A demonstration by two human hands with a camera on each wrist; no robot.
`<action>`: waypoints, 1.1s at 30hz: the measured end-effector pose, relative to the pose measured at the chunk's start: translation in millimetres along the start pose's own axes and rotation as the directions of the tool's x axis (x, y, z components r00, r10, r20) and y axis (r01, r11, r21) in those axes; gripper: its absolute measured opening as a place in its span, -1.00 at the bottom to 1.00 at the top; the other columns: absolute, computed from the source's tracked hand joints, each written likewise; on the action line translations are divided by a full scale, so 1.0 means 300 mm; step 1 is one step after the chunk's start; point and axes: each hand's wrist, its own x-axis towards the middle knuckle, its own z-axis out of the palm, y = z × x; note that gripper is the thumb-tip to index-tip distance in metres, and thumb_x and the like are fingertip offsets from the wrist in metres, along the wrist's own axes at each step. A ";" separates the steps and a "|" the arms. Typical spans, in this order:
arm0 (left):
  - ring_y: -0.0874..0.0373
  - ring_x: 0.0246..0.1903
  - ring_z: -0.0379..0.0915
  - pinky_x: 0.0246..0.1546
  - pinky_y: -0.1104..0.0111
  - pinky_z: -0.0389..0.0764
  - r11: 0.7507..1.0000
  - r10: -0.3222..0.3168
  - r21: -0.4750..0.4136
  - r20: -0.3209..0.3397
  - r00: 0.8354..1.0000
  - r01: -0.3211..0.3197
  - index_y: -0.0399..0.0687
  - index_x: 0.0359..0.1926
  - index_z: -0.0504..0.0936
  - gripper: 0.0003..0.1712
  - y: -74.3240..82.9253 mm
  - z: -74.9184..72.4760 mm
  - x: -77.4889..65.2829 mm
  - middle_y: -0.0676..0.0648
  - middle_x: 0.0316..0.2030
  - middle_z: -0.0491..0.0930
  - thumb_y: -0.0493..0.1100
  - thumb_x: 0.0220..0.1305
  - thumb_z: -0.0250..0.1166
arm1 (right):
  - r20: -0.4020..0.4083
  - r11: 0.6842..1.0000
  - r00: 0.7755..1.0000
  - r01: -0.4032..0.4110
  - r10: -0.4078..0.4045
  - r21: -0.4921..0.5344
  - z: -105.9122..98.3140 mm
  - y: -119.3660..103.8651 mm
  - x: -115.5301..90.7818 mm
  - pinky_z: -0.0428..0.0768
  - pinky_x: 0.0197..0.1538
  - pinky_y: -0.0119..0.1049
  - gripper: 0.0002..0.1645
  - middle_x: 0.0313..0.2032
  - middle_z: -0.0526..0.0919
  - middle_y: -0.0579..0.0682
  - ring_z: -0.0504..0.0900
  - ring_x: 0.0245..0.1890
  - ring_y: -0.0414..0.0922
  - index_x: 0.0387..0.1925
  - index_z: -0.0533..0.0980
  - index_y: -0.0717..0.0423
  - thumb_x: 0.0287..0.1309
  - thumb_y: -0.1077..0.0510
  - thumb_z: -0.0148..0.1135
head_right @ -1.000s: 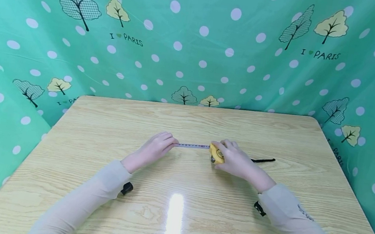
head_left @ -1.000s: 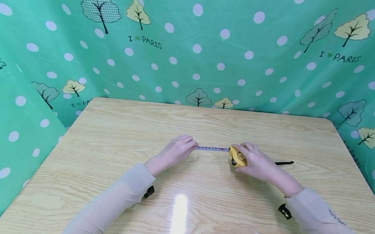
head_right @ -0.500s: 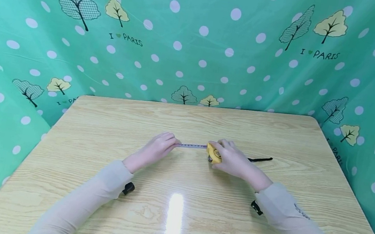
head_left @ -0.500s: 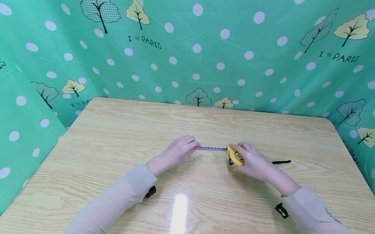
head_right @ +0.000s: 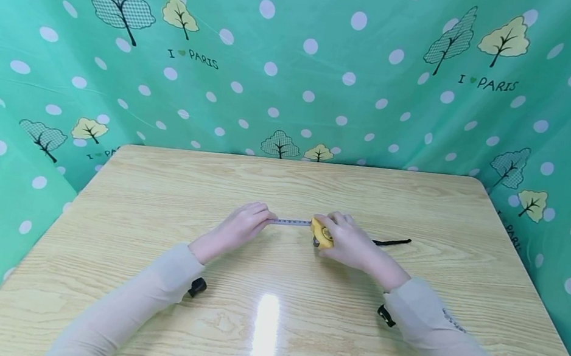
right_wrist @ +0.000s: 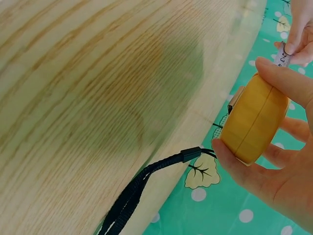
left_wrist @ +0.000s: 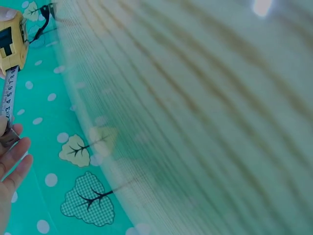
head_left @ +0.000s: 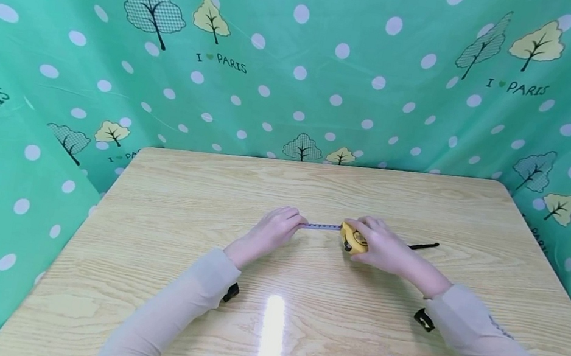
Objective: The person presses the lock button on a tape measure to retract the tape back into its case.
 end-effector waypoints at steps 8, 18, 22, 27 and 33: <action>0.19 -0.38 0.46 -0.29 0.49 0.49 0.999 -0.041 -0.031 0.027 0.999 0.042 -0.20 -0.34 0.56 -0.94 0.003 -0.007 -0.004 -0.02 -0.42 0.54 -0.32 0.12 0.20 | -0.011 1.000 1.000 0.011 -0.011 -0.008 0.007 0.003 0.001 0.49 -0.11 -0.03 -0.11 -0.04 0.40 0.23 0.38 -0.05 0.14 0.19 0.24 0.18 -0.23 0.12 0.42; 0.21 -0.40 0.45 -0.30 0.47 0.48 0.997 -0.051 -0.049 0.018 0.999 0.052 -0.18 -0.37 0.55 -0.96 0.006 -0.011 0.000 0.00 -0.44 0.53 -0.30 0.12 0.22 | -0.009 1.000 1.000 0.010 -0.010 0.000 0.005 -0.008 0.002 0.48 -0.11 -0.04 -0.12 -0.03 0.39 0.23 0.37 -0.05 0.13 0.19 0.24 0.19 -0.22 0.13 0.42; 0.21 -0.41 0.44 -0.31 0.46 0.48 0.997 -0.064 -0.050 0.013 0.998 0.065 -0.16 -0.38 0.56 -0.95 0.007 -0.012 0.002 0.01 -0.45 0.53 -0.28 0.09 0.24 | 0.003 1.000 1.000 -0.001 0.001 -0.002 0.001 -0.015 0.006 0.49 -0.12 -0.04 -0.12 -0.01 0.38 0.24 0.36 -0.04 0.14 0.20 0.23 0.18 -0.21 0.12 0.41; 0.22 -0.41 0.45 -0.32 0.47 0.47 0.996 -0.073 -0.057 0.013 0.997 0.073 -0.14 -0.39 0.57 -0.95 0.006 -0.010 0.005 0.02 -0.46 0.55 -0.26 0.08 0.26 | 0.004 1.000 1.000 0.000 0.000 0.008 0.001 -0.023 0.009 0.48 -0.10 -0.01 -0.12 -0.02 0.38 0.25 0.36 -0.03 0.16 0.19 0.24 0.19 -0.22 0.13 0.41; 0.23 -0.44 0.44 -0.35 0.47 0.46 0.995 -0.071 -0.063 0.003 0.997 0.071 -0.12 -0.42 0.57 -0.95 0.010 -0.011 0.007 0.04 -0.48 0.57 -0.25 0.05 0.28 | 0.011 1.000 1.000 0.000 0.000 0.018 0.004 -0.034 0.018 0.47 -0.07 0.01 -0.13 -0.01 0.38 0.26 0.35 -0.01 0.18 0.19 0.25 0.18 -0.22 0.13 0.41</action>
